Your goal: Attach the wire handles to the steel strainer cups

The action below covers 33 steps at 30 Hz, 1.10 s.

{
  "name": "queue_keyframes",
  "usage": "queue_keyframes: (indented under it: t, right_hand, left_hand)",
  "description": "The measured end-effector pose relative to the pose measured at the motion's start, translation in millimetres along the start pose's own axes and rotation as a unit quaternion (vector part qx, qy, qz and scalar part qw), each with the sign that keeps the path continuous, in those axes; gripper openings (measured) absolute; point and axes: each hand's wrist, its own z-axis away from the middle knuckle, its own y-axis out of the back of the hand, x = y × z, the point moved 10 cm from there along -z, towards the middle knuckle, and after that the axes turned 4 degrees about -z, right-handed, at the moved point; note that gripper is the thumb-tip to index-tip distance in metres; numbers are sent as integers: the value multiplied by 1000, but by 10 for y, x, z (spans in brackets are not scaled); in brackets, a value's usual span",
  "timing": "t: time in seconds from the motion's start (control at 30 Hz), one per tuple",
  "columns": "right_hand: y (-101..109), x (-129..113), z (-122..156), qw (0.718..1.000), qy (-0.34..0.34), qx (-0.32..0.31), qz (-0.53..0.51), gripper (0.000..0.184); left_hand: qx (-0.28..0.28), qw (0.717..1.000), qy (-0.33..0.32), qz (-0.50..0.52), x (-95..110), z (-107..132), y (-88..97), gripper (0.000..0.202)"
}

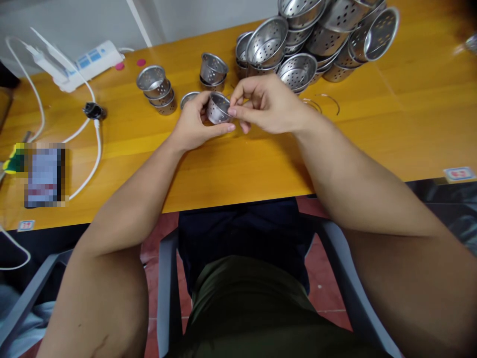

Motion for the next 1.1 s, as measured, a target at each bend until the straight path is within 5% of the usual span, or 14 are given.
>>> queue_keyframes:
  t: [0.27, 0.87, 1.1]
  right_hand:
    - [24, -37, 19, 1000, 8, -1, -3, 79]
    - [-57, -44, 14, 999, 23, -22, -7, 72]
    - [56, -74, 66, 998, 0, 64, -11, 76]
  left_hand:
    - [7, 999, -29, 19, 48, -5, -19, 119]
    - [-1, 1000, 19, -2, 212, -10, 56, 106]
    - [30, 999, 15, 13, 136, -32, 5, 114]
